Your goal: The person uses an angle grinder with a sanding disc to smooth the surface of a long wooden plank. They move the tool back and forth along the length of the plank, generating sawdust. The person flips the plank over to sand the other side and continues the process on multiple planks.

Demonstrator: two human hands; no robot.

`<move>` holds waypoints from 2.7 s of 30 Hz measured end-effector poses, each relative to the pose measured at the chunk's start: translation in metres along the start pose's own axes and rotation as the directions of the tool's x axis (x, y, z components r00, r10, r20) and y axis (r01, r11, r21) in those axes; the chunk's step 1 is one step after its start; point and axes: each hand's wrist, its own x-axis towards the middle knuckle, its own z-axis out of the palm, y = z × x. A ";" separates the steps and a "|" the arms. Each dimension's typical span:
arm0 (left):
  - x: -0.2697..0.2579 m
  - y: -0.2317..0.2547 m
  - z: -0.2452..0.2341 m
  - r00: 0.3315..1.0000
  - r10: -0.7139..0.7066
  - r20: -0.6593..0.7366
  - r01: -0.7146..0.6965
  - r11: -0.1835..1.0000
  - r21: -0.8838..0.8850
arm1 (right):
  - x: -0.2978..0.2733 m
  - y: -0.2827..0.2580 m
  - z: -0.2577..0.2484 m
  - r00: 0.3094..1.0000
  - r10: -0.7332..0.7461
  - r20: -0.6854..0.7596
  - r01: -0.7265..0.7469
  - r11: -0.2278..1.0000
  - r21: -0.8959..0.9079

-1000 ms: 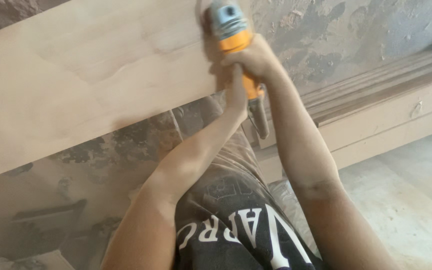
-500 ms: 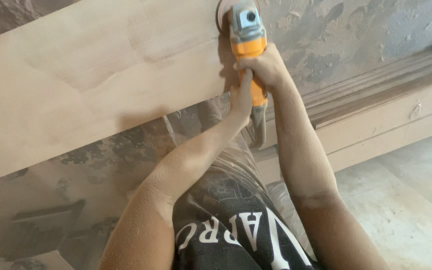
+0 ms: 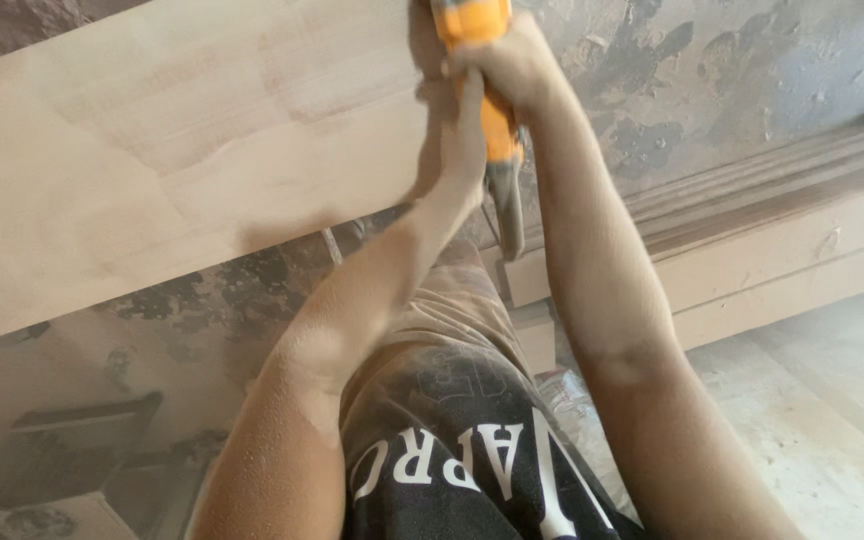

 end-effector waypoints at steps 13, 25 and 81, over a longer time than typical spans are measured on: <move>-0.080 -0.130 -0.079 0.994 -0.085 0.063 0.070 0.975 0.212 | -0.128 0.077 0.021 0.977 0.196 -0.085 -0.175 0.962 0.207; -0.067 -0.039 -0.131 0.969 -0.164 -0.185 0.167 0.986 0.000 | -0.078 0.032 0.104 0.993 0.113 0.033 -0.108 0.986 -0.124; -0.069 -0.068 -0.080 0.995 -0.057 0.077 0.040 0.978 0.206 | -0.106 0.059 0.049 0.998 0.065 0.005 -0.063 0.935 0.348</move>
